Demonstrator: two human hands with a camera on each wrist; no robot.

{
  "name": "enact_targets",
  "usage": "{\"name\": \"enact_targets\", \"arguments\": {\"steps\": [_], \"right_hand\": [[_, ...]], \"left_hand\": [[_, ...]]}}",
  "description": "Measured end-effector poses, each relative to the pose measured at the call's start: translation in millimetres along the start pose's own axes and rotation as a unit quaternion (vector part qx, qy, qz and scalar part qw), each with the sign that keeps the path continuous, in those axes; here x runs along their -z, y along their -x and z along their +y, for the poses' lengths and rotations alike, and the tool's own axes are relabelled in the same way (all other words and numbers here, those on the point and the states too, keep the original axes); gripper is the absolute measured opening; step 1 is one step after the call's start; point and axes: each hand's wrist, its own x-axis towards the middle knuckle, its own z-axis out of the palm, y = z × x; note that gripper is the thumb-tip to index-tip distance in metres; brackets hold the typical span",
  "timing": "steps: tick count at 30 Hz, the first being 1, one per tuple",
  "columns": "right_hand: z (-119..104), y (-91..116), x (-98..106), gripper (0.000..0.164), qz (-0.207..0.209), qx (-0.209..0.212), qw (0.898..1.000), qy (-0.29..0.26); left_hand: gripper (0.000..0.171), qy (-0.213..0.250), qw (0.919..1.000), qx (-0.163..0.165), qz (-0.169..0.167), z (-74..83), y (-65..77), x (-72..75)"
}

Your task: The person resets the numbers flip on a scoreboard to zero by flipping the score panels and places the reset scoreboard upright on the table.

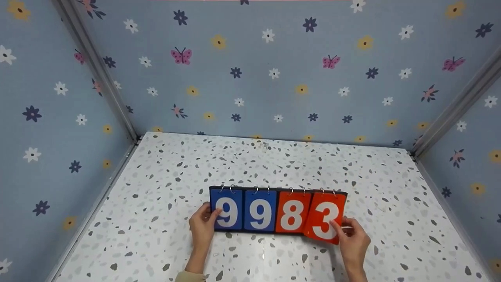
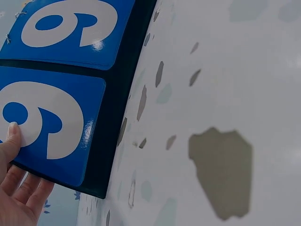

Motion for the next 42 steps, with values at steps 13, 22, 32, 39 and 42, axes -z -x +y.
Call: {"name": "enact_targets", "arguments": {"steps": [13, 22, 32, 39, 42], "right_hand": [[-42, 6, 53, 0.027, -0.084, 0.036, 0.982, -0.163], [-71, 0, 97, 0.030, -0.231, -0.013, 0.914, -0.333], [-104, -14, 112, 0.027, -0.169, 0.088, 0.913, -0.360], [-121, -40, 108, 0.019, -0.131, 0.219, 0.870, -0.421], [-136, -53, 107, 0.018, -0.122, 0.264, 0.850, -0.440]], "left_hand": [[0.017, -0.001, 0.9998, -0.018, 0.000, -38.8, -3.7, -6.5], [0.016, 0.007, 0.9999, -0.011, 0.002, -41.5, -4.9, -7.1], [0.015, 0.005, 1.0000, 0.004, 0.002, -18.2, -1.5, -3.5], [0.014, 0.017, 0.9998, -0.011, 0.002, -17.2, -1.2, -2.1], [0.016, 0.019, 0.9997, -0.014, 0.000, -31.4, -3.6, -4.4]]}}
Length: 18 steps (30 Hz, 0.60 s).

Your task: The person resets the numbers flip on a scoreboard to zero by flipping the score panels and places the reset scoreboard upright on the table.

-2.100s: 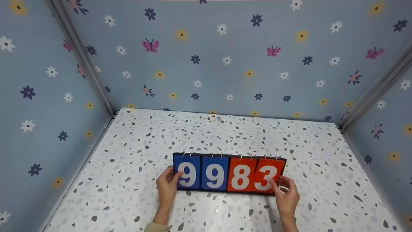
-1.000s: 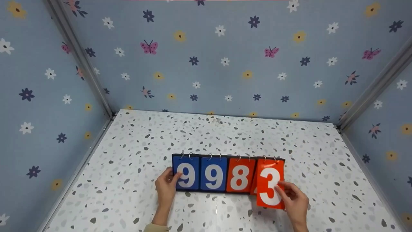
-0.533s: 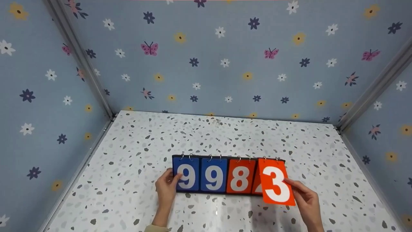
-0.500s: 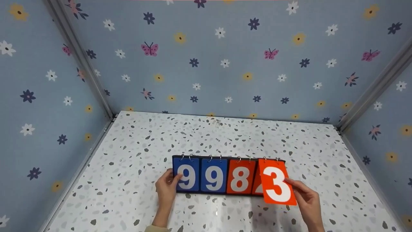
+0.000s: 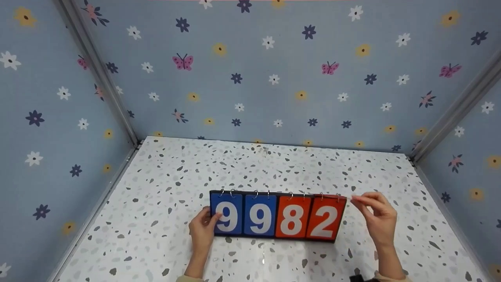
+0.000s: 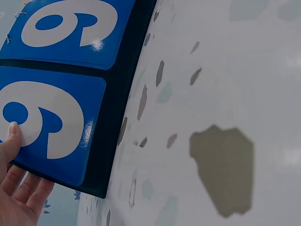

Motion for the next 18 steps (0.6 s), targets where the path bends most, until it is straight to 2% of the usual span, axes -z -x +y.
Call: {"name": "enact_targets", "arguments": {"steps": [3, 5, 7, 10, 11, 14, 18], "right_hand": [[-2, -17, -5, 0.022, -0.003, 0.021, 0.999, 0.048], [0, -26, -7, 0.022, -0.002, 0.019, 0.997, 0.080], [2, -33, -8, 0.021, 0.000, 0.005, 0.995, 0.101], [5, -41, -11, 0.015, 0.012, -0.025, 0.991, 0.129], [7, -44, -12, 0.013, 0.017, -0.037, 0.990, 0.137], [12, -53, -17, 0.011, 0.026, -0.063, 0.983, 0.169], [20, -62, -23, 0.012, 0.030, -0.084, 0.971, 0.220]], "left_hand": [[0.018, -0.008, 1.0000, 0.000, -0.001, -8.8, -0.2, -1.6], [0.017, -0.010, 1.0000, 0.001, -0.002, -4.8, -0.1, -1.6], [0.017, -0.005, 1.0000, 0.003, -0.002, -3.8, -0.2, -1.6], [0.015, 0.000, 1.0000, -0.002, -0.001, 9.3, 0.1, 0.6], [0.015, -0.002, 1.0000, -0.008, -0.001, 9.3, 0.0, 0.8], [0.014, -0.006, 0.9999, -0.012, 0.000, 24.7, 1.2, 2.4], [0.014, -0.007, 0.9999, -0.007, -0.001, 23.6, 1.7, 2.0]]}}
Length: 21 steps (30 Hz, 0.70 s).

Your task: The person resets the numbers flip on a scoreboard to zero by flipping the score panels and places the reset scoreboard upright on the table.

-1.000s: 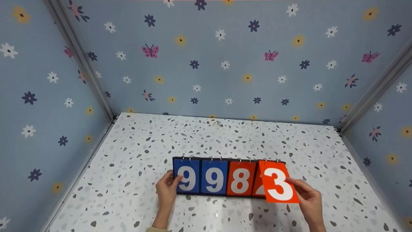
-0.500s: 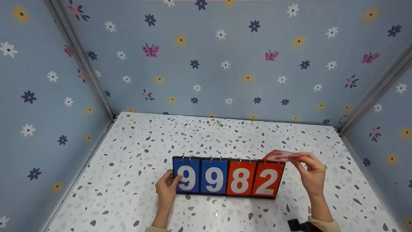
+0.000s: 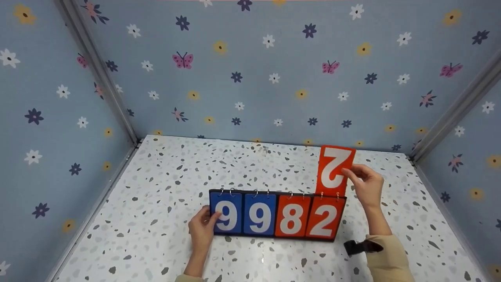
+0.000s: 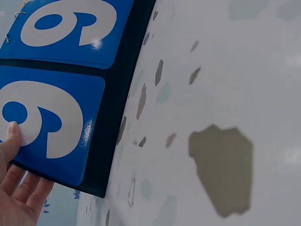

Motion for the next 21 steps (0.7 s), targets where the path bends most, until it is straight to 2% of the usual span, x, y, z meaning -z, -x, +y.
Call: {"name": "enact_targets", "arguments": {"steps": [4, 7, 9, 10, 11, 15, 17, 19, 21], "right_hand": [[6, -8, -7, 0.015, -0.001, -0.024, 0.999, 0.047], [26, -12, -10, 0.019, -0.012, -0.045, 0.996, 0.073], [48, -15, -11, 0.023, -0.022, -0.057, 0.995, 0.080], [55, -15, -12, 0.023, -0.034, -0.059, 0.996, 0.062], [76, -16, -12, 0.024, -0.039, -0.063, 0.996, 0.047], [157, -19, -16, 0.030, -0.056, -0.091, 0.993, 0.048], [182, -19, -17, 0.036, -0.065, -0.119, 0.988, 0.075], [172, -16, -18, 0.037, -0.083, -0.143, 0.982, 0.090], [141, -12, -18, 0.038, -0.104, -0.167, 0.975, 0.102]], "left_hand": [[0.014, 0.005, 1.0000, -0.002, 0.000, -17.9, -1.6, -2.2], [0.016, -0.003, 1.0000, 0.005, 0.001, -30.6, -2.5, -3.9], [0.018, -0.012, 0.9998, 0.013, 0.002, -34.0, -2.3, -4.3], [0.019, -0.016, 0.9997, 0.016, 0.003, -34.6, -2.2, -4.4], [0.020, -0.018, 0.9997, 0.017, 0.004, -34.6, -2.0, -4.3], [0.020, -0.016, 0.9997, 0.014, 0.007, -34.9, -1.2, -4.5], [0.020, -0.016, 0.9998, 0.010, 0.006, -35.2, -1.0, -4.6], [0.020, -0.018, 0.9998, 0.008, 0.006, -35.6, -1.1, -4.9], [0.020, -0.017, 0.9998, 0.010, 0.005, -35.4, -1.4, -5.1]]}}
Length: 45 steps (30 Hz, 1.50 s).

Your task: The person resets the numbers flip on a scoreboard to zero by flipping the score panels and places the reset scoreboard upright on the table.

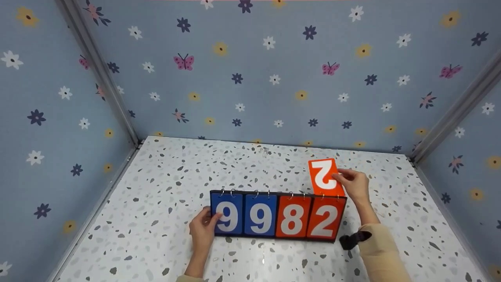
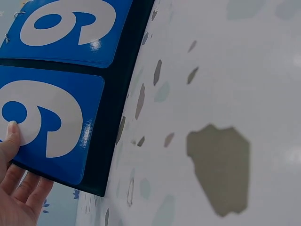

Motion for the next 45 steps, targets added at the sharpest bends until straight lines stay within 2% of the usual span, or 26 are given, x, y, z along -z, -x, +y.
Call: {"name": "enact_targets", "arguments": {"steps": [4, 6, 8, 10, 11, 13, 17, 19, 23, 27, 33, 38, 45], "right_hand": [[-45, 26, 11, 0.043, -0.050, -0.024, 0.998, 0.014], [-49, 32, 14, 0.045, -0.063, -0.032, 0.997, 0.001], [-37, 32, 14, 0.044, -0.068, -0.021, 0.997, -0.026], [-16, 29, 12, 0.041, -0.065, -0.013, 0.996, -0.059], [3, 25, 8, 0.037, -0.060, -0.004, 0.994, -0.087], [42, 17, 1, 0.032, -0.038, 0.017, 0.993, -0.107], [99, 12, -15, 0.025, 0.060, 0.031, 0.992, -0.104], [105, 19, -18, 0.026, 0.113, 0.029, 0.989, -0.089], [104, 43, -19, 0.025, 0.182, 0.031, 0.976, -0.111], [95, 71, -19, 0.021, 0.216, 0.037, 0.969, -0.111], [74, 111, -27, 0.020, 0.219, 0.014, 0.969, -0.110], [67, 130, -34, 0.022, 0.226, 0.004, 0.969, -0.101], [62, 148, -43, 0.025, 0.231, -0.008, 0.971, -0.067]], "left_hand": [[0.019, 0.013, 0.9999, 0.007, -0.004, 0.3, -0.6, -0.4], [0.019, 0.019, 0.9998, 0.009, -0.006, 0.1, -0.7, -0.5], [0.019, 0.020, 0.9998, 0.008, -0.007, -0.4, -0.4, -0.5], [0.019, 0.016, 0.9998, 0.007, -0.006, -0.5, -0.1, -0.5], [0.018, 0.016, 0.9998, 0.006, -0.005, -0.3, 0.1, -0.4], [0.017, 0.019, 0.9998, 0.003, -0.004, 1.8, 0.3, 0.0], [0.015, 0.029, 0.9996, -0.006, -0.002, 17.7, 1.4, 3.0], [0.015, 0.026, 0.9996, -0.008, -0.001, 27.3, 2.1, 4.8], [0.016, 0.020, 0.9998, -0.002, -0.004, 36.8, 3.5, 6.5], [0.016, 0.026, 0.9996, -0.005, -0.004, 36.4, 3.8, 6.6], [0.016, 0.025, 0.9997, -0.006, 0.000, 35.7, 4.0, 6.3], [0.015, 0.027, 0.9996, -0.001, -0.001, 33.4, 3.5, 6.0], [0.017, 0.028, 0.9996, -0.001, 0.000, 4.1, 0.4, 0.3]]}}
